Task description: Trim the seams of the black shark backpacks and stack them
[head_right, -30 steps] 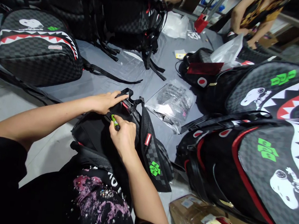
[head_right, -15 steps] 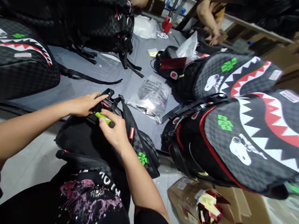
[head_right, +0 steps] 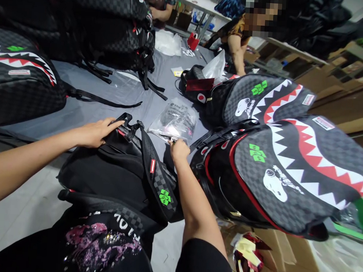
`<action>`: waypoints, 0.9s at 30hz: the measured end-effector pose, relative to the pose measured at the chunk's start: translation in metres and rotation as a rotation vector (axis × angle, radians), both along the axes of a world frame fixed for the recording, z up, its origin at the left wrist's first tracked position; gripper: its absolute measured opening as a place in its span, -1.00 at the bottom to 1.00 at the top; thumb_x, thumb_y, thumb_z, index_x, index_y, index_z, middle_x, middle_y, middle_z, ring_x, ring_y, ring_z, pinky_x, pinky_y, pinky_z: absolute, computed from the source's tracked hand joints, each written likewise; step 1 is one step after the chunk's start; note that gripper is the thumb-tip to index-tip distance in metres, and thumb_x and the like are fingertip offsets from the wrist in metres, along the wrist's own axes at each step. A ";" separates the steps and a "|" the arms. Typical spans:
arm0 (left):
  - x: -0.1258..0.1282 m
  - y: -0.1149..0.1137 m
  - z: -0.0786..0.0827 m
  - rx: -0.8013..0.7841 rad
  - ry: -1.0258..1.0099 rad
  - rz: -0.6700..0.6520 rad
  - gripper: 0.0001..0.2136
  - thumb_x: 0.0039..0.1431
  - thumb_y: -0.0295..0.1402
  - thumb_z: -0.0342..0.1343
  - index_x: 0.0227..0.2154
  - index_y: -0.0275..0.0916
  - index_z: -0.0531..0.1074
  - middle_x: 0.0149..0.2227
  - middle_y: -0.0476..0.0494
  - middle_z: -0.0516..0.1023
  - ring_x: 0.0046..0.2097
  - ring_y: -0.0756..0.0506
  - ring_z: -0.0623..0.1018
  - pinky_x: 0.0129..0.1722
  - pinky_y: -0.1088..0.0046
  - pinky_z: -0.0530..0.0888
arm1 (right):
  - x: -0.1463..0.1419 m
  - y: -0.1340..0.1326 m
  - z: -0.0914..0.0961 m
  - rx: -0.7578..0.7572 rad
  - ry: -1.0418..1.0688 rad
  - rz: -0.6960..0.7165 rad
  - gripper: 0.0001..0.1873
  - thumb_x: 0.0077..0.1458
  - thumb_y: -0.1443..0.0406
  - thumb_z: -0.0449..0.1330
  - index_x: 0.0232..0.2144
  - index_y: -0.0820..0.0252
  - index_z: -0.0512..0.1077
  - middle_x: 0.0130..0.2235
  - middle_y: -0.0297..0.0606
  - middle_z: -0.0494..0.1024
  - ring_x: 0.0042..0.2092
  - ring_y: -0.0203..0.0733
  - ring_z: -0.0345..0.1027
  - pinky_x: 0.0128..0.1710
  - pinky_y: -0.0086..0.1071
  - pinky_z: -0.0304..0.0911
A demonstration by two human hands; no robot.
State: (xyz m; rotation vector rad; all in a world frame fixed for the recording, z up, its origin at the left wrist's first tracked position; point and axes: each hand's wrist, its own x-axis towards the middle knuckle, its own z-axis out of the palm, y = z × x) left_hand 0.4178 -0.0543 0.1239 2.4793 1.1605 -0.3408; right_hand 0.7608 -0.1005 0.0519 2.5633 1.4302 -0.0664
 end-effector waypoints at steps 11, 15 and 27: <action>0.001 -0.001 0.001 -0.020 -0.007 0.011 -0.06 0.10 -0.57 0.08 0.45 -0.06 -0.31 0.46 -0.35 -0.15 0.35 -0.39 0.25 0.16 0.12 0.42 | 0.021 -0.012 -0.010 -0.121 -0.188 0.238 -0.59 0.32 0.41 -0.16 0.00 0.39 0.43 -0.01 0.15 0.48 -0.12 -0.01 0.55 -0.24 -0.33 0.32; 0.000 -0.001 0.001 -0.015 -0.002 0.003 -0.06 0.11 -0.56 0.09 0.45 -0.05 -0.32 0.46 -0.33 -0.14 0.33 -0.38 0.28 0.16 0.14 0.42 | 0.020 -0.014 -0.012 -0.181 -0.183 0.440 -0.58 0.33 0.39 -0.15 0.10 0.32 0.37 0.05 0.11 0.46 -0.12 -0.02 0.53 -0.23 -0.32 0.31; 0.001 -0.003 0.000 -0.019 -0.014 0.026 -0.03 0.09 -0.58 0.12 0.44 0.00 -0.31 0.47 -0.32 -0.14 0.36 -0.37 0.24 0.18 0.16 0.40 | 0.006 0.010 -0.016 -0.120 -0.097 0.632 -0.52 0.28 0.45 -0.17 0.11 0.33 0.40 0.18 0.14 0.39 -0.14 -0.04 0.50 -0.21 -0.28 0.29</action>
